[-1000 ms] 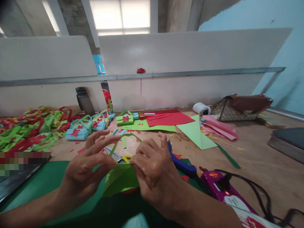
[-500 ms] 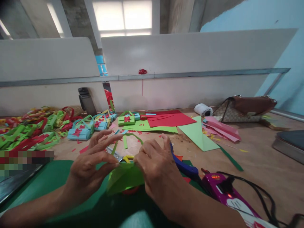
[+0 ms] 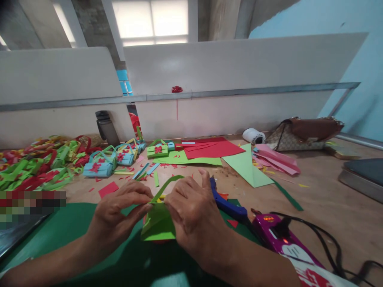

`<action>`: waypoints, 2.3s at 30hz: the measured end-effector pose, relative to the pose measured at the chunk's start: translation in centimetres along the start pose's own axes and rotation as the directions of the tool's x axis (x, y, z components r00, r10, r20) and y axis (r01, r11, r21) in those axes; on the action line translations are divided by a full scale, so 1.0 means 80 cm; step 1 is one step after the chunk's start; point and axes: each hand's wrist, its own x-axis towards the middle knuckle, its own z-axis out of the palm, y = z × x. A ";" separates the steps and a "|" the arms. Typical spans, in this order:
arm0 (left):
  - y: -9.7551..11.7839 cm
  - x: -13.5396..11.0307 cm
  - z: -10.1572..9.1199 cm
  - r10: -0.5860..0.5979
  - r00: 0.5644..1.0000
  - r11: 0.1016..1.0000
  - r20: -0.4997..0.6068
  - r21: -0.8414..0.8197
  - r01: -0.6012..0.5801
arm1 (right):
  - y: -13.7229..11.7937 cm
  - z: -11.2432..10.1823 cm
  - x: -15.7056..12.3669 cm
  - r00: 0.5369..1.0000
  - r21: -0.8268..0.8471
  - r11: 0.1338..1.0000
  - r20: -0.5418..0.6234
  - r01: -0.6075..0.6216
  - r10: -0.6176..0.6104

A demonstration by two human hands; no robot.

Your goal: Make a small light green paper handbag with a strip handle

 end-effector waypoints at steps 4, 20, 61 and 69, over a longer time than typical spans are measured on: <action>0.010 0.000 0.001 -0.007 0.999 0.999 0.050 -0.041 0.009 | -0.004 0.002 -0.002 1.000 0.020 1.000 0.028 -0.010 0.009; 0.014 -0.001 0.005 0.183 0.973 0.983 0.143 0.001 -0.185 | -0.014 0.000 -0.004 0.991 -0.069 0.992 0.097 0.103 -0.096; 0.009 -0.004 0.008 0.208 0.978 0.978 0.034 0.010 -0.208 | -0.011 -0.002 -0.002 0.996 0.034 0.999 0.084 0.002 -0.005; 0.006 -0.004 -0.004 0.191 0.981 0.981 0.028 0.028 -0.192 | -0.007 -0.016 0.004 0.988 0.012 1.000 0.155 -0.027 0.025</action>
